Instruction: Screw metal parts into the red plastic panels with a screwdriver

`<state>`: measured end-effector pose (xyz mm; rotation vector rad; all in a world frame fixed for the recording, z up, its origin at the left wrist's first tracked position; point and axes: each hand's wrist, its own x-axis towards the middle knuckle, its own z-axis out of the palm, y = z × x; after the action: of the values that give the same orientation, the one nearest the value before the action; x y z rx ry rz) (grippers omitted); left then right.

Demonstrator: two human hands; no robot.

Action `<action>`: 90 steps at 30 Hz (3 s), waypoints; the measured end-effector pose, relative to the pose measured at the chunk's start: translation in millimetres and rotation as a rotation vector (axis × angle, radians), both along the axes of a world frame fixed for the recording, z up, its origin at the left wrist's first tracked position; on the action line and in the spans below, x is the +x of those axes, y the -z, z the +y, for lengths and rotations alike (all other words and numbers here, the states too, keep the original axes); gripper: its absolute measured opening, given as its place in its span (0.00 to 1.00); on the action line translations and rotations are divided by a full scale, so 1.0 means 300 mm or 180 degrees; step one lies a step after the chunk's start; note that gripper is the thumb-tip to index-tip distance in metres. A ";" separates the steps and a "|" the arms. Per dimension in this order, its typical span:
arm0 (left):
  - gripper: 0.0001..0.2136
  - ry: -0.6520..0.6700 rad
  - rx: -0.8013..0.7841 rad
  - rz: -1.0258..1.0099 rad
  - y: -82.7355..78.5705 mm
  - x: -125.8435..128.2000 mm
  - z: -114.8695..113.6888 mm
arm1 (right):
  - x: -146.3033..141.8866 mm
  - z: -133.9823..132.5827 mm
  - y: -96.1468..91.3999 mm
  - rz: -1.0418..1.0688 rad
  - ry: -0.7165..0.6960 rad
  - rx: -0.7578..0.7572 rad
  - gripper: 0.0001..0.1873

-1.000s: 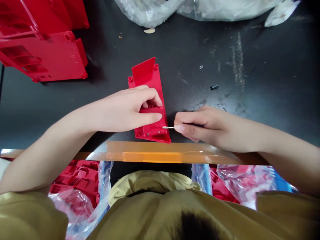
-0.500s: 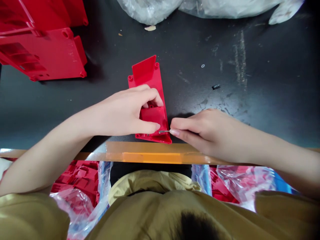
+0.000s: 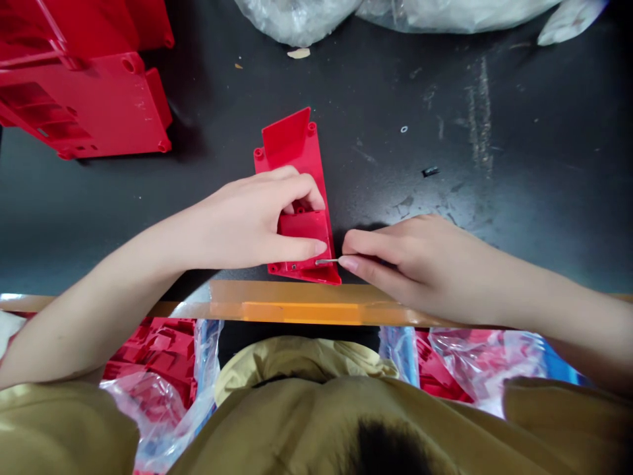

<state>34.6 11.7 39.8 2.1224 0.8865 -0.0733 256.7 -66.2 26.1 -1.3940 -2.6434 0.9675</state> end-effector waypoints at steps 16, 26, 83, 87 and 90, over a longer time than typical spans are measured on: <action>0.23 0.0024 0.0114 0.0123 0.005 0.008 -0.003 | -0.010 -0.015 0.004 -0.0130 -0.0104 0.0226 0.15; 0.25 0.0047 0.0099 0.0209 0.013 0.016 0.006 | -0.019 -0.008 -0.012 -0.0307 -0.0095 -0.0066 0.15; 0.21 -0.0013 0.0111 0.0507 -0.014 0.039 0.002 | 0.038 0.018 0.030 0.0698 0.0287 0.0006 0.14; 0.20 0.0008 -0.0002 0.0339 0.000 0.027 0.013 | 0.041 0.024 0.003 0.0886 0.0152 -0.0379 0.15; 0.13 0.0096 -0.0136 0.0101 -0.001 0.015 0.022 | 0.040 0.025 0.007 0.0752 0.0013 -0.0377 0.15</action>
<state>39.1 18.3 40.1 2.1002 0.8642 -0.1407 268.8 -58.6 24.0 -1.2170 -2.4467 1.2228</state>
